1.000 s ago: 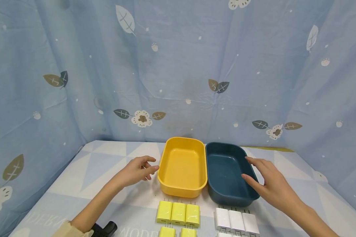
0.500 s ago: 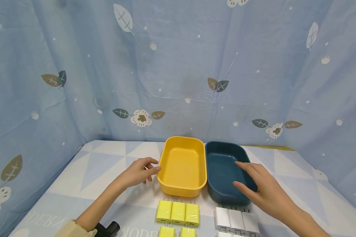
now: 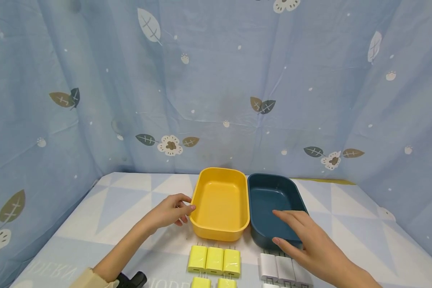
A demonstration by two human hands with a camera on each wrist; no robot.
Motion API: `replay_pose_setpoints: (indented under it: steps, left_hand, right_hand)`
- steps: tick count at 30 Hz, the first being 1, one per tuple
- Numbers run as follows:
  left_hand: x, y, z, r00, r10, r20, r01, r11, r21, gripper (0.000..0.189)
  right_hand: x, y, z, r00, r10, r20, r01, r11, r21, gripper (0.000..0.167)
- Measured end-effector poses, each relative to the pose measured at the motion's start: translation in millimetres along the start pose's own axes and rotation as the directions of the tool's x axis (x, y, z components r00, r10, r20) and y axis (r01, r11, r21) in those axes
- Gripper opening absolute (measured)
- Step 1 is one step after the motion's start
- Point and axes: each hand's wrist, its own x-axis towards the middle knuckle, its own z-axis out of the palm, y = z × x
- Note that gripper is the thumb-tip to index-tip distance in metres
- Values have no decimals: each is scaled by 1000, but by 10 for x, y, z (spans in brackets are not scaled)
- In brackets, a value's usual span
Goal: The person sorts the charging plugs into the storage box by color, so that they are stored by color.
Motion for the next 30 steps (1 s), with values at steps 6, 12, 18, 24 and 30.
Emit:
replay_pose_setpoints:
  steps: [6,12,18,24,30]
  left_hand:
    - [9,-20,4,1000,-13,12,13,999,-48,43]
    - [6,-42,-13,999,0,46,5,995,-98,43]
    - [16,-66,-28,996,20,81,-7,988,-152,43]
    - [16,-69,-25,995,30,94,-13,984,-180,44]
    - [21,-79,-16,994,36,99,-12,974,-228,45]
  right_hand:
    - [-18,-117,-7,997,21,71,-28,995,95,55]
    - [-14,-216,-39,991,36,125,-50,993,111,54]
    - [-20,-277,-6,994,-39,106,28,994,101,54]
    - [-13,-323,88,987,-142,75,131,982,136,53]
    - [4,-369,188,960,-70,271,-1,967,253,49]
